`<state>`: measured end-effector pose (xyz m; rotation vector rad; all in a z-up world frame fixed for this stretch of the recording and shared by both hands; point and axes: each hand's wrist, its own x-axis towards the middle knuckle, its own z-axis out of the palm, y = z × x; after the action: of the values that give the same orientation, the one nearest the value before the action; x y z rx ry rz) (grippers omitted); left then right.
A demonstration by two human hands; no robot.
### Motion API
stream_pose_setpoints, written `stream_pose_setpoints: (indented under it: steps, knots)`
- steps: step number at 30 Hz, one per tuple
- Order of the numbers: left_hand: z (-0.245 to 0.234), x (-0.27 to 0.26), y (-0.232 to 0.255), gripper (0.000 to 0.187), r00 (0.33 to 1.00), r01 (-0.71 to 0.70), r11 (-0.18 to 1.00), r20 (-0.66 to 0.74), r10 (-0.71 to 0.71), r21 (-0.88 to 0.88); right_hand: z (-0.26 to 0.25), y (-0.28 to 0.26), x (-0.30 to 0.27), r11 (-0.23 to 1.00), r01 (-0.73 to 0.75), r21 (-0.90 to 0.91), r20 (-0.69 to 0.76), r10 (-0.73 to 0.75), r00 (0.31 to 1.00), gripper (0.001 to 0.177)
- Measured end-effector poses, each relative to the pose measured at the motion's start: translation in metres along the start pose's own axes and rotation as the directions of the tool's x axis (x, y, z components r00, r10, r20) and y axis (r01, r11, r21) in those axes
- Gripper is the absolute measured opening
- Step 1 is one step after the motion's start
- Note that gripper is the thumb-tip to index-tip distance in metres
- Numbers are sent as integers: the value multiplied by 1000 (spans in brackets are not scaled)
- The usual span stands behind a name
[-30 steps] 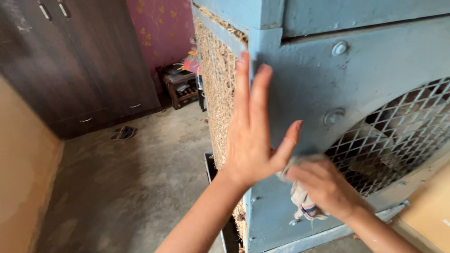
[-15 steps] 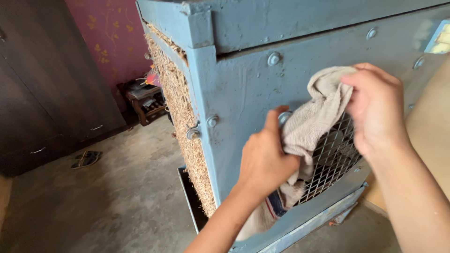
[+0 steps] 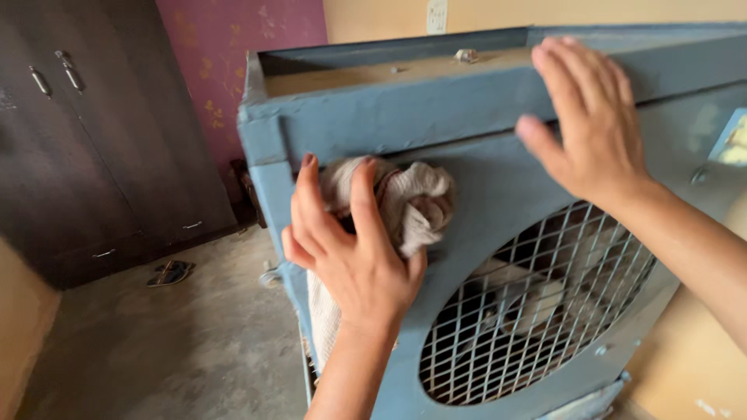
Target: The person wipes down a wall-mounted light switch panel and the exterior surfaces and fan grille of a metal air cooler using a cloth.
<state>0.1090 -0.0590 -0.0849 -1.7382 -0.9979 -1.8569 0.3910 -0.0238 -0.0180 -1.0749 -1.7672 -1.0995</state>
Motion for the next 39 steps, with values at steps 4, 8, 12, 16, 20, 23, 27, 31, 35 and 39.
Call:
stream_pose_setpoints:
  steps: [4, 8, 12, 16, 20, 23, 27, 31, 35, 39]
  knots:
    - [48, 0, 23, 85, 1000, -22, 989, 17, 19, 146, 9, 57, -26, 959, 273, -71, 53, -270, 962, 79]
    - [93, -14, 44, 70, 995, -91, 996, -46, 91, 1, 30, 76, -40, 956, 292, -42, -60, -294, 954, 83]
    - [161, -26, 111, 51, 957, -286, 958, 39, 287, -17, 33, 86, -43, 969, 243, -40, -62, -245, 968, 71]
    - [169, -28, 113, 44, 935, -354, 935, 28, 354, -6, 12, 136, -34, 929, 369, 32, 127, -370, 920, 72]
    - [121, 2, 61, 49, 706, -694, 719, 217, 674, 23, -4, 173, -36, 894, 446, 51, 3, -447, 895, 85]
    - [81, 22, 42, 61, 673, -726, 685, 274, 687, 66, 4, 186, -44, 895, 445, 28, 46, -445, 894, 90]
    - [101, 22, 55, 93, 717, -670, 715, 425, 552, 202, 14, 192, -49, 901, 434, 11, 18, -434, 901, 88]
    - [192, 3, 104, 85, 674, -699, 715, 318, 667, -21, 8, 191, -48, 917, 397, 23, 71, -398, 915, 80]
    - [238, -3, 164, 97, 655, -738, 659, 393, 646, 145, -10, 202, -41, 910, 407, 85, 195, -415, 888, 72]
    - [222, 9, 150, 114, 546, -749, 654, 459, 701, -108, -30, 222, -30, 847, 512, 140, 215, -531, 819, 75]
